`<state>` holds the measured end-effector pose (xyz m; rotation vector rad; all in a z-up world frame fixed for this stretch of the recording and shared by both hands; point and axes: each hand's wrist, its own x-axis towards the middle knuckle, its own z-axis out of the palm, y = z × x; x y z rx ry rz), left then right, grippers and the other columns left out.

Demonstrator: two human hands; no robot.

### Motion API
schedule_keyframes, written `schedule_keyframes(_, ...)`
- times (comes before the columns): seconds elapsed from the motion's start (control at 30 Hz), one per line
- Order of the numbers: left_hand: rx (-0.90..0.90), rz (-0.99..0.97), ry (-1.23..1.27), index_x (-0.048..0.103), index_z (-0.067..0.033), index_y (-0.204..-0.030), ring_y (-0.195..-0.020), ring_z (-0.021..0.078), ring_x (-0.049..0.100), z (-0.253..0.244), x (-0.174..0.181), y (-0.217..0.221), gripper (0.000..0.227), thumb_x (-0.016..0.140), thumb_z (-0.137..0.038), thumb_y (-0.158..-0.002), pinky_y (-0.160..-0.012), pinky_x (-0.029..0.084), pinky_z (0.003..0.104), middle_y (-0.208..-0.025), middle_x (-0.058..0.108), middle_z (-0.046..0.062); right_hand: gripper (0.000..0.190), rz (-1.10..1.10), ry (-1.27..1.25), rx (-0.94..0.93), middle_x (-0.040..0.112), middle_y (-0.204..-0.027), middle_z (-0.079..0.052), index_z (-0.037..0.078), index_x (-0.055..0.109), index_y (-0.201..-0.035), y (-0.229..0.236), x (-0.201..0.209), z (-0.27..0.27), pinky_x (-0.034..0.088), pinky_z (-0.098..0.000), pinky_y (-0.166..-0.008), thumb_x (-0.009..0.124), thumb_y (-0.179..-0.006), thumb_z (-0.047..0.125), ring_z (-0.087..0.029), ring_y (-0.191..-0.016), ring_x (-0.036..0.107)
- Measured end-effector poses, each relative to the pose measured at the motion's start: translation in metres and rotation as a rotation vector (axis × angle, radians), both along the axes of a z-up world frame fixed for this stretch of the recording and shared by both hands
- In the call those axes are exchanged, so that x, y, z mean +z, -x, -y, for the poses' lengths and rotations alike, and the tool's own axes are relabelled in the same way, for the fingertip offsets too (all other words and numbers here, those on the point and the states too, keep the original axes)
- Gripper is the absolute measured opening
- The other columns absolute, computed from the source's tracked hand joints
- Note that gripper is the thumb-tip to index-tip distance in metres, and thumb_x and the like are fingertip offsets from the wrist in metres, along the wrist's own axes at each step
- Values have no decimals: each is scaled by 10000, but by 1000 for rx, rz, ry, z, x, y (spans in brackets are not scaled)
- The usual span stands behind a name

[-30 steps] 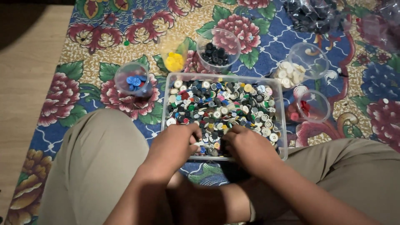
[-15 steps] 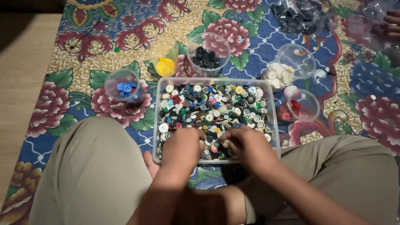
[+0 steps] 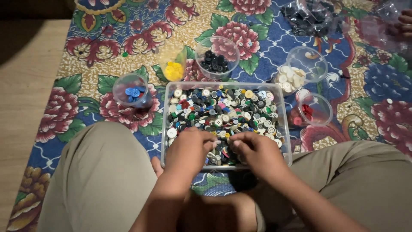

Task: Sorting various types and colors of buttons from a large central tray into several smaller plastic containers.

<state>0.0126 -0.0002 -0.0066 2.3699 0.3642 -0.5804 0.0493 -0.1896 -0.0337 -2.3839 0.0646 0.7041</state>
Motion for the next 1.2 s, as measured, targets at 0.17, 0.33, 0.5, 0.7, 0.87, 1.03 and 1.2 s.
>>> schedule_keyframes(0.17, 31, 77, 168, 821, -284, -1086, -1093, 397, 702, 0, 6, 8, 201, 699, -246, -931, -936, 577, 513, -1042, 728, 140, 296, -206, -421, -386, 694, -793, -127, 15, 768, -1196, 4, 20, -18, 618, -365, -807, 621, -952, 95, -225, -783, 715)
schedule_keyframes(0.33, 22, 176, 142, 814, -281, -1050, -832, 276, 676, 20, 21, 11, 209, 691, -264, -882, -747, 533, 440, -956, 698, 20, 349, -549, -816, -700, 649, -977, -171, -48, 637, -1106, 5, 13, -18, 527, -318, -826, 472, -1106, 260, -217, -871, 614)
schedule_keyframes(0.5, 27, 269, 167, 821, -256, -1051, -728, 236, 731, 28, 31, 13, 247, 729, -347, -841, -668, 575, 384, -943, 781, -10, 183, -642, -1148, -706, 657, -891, -70, 58, 599, -946, 4, -2, -8, 562, -266, -743, 483, -1046, 156, -110, -758, 602)
schedule_keyframes(0.7, 198, 219, 133, 775, -304, -1094, -719, 259, 742, 27, 31, 13, 288, 662, -417, -855, -644, 571, 423, -920, 803, -46, 318, -504, -962, -922, 617, -1121, -212, -48, 580, -1262, -15, 5, 1, 584, -236, -762, 446, -1002, 76, -210, -864, 644)
schedule_keyframes(0.87, 197, 150, 165, 773, -275, -1091, -730, 225, 737, 24, 23, 15, 296, 655, -433, -870, -675, 564, 382, -936, 798, -71, 193, -284, -1161, -1079, 554, -1138, -155, -18, 462, -1159, -67, 20, 31, 663, -345, -851, 427, -976, 32, -205, -973, 647)
schedule_keyframes(1.03, 163, 156, 157, 768, -258, -1118, -745, 230, 730, 26, 8, 12, 309, 675, -424, -875, -682, 564, 383, -882, 776, -62, 474, 7, -1551, -1308, 484, -1177, -197, -86, 328, -1372, -96, 91, 21, 655, -349, -968, 484, -949, 63, -183, -958, 572)
schedule_keyframes(1.2, 140, 126, 196, 745, -222, -1160, -747, 208, 734, 24, 14, 9, 315, 654, -370, -898, -697, 566, 361, -919, 788, -51, 911, 115, -1803, -1150, 20, -1604, -503, -96, -102, -1582, -126, 78, 39, 102, -565, -1252, 449, -875, 69, -532, -1542, 56)
